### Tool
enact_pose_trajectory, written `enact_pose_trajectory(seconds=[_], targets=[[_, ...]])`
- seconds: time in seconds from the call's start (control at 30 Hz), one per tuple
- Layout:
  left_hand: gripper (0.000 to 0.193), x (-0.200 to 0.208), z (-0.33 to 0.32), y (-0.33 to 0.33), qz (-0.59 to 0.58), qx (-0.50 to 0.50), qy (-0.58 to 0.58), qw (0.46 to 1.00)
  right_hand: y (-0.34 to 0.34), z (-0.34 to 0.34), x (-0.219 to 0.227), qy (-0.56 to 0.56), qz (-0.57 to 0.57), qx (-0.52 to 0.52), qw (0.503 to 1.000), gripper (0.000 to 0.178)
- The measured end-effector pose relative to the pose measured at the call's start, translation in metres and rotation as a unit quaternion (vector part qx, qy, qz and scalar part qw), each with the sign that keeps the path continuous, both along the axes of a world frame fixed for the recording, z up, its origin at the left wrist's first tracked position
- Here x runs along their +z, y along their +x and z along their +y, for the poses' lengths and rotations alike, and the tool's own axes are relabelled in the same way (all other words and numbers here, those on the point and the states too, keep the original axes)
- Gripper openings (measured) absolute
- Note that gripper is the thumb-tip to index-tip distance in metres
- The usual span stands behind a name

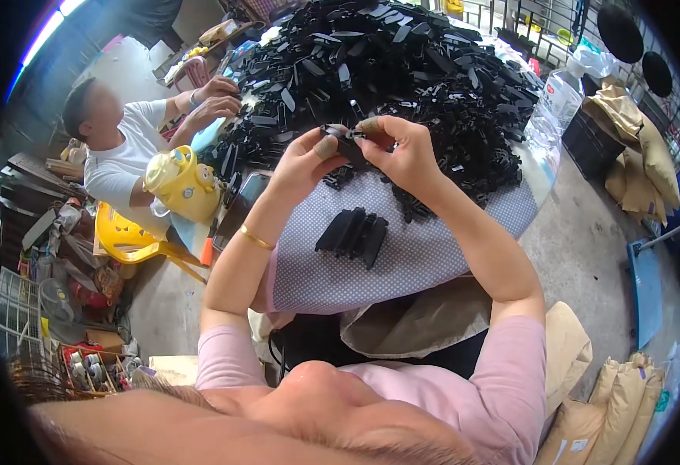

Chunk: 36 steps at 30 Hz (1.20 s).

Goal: Manually assemble or inspect small black plastic components at an industrial workbench.

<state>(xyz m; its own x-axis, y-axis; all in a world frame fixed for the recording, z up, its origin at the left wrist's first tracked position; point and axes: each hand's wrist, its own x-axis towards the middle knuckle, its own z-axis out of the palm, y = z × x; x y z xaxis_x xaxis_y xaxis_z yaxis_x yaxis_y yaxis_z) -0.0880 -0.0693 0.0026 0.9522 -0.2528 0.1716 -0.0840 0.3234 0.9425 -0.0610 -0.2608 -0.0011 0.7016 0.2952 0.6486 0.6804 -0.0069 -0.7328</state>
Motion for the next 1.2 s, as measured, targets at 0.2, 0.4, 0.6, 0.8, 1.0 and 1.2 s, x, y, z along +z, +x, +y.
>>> enact_pose_trajectory(seconds=[0.2, 0.4, 0.6, 0.8, 1.0, 1.2], targets=[[0.037, -0.004, -0.007, -0.005, 0.045, -0.039, -0.075, 0.995, -0.007, 0.003, 0.001, -0.004, -0.049, 0.006, 0.999, 0.018], [0.032, -0.008, -0.013, -0.008, 0.024, 0.049, -0.047, 0.997, -0.01, 0.003, 0.003, -0.11, -0.185, -0.018, 0.976, 0.018], [0.02, -0.011, -0.023, -0.012, -0.151, 0.222, 0.268, 0.925, -0.019, 0.01, -0.001, -0.236, -0.242, -0.07, 0.938, 0.01], [0.023, -0.01, -0.026, -0.012, -0.134, 0.275, 0.299, 0.904, -0.018, 0.007, -0.005, -0.315, -0.286, -0.038, 0.904, 0.01], [0.022, -0.014, -0.032, -0.013, -0.121, 0.334, 0.277, 0.893, -0.022, 0.017, -0.013, -0.299, -0.247, -0.029, 0.921, 0.009], [0.025, -0.01, -0.015, -0.014, -0.164, 0.399, 0.332, 0.839, -0.032, 0.023, -0.011, -0.26, -0.109, 0.081, 0.956, 0.022]])
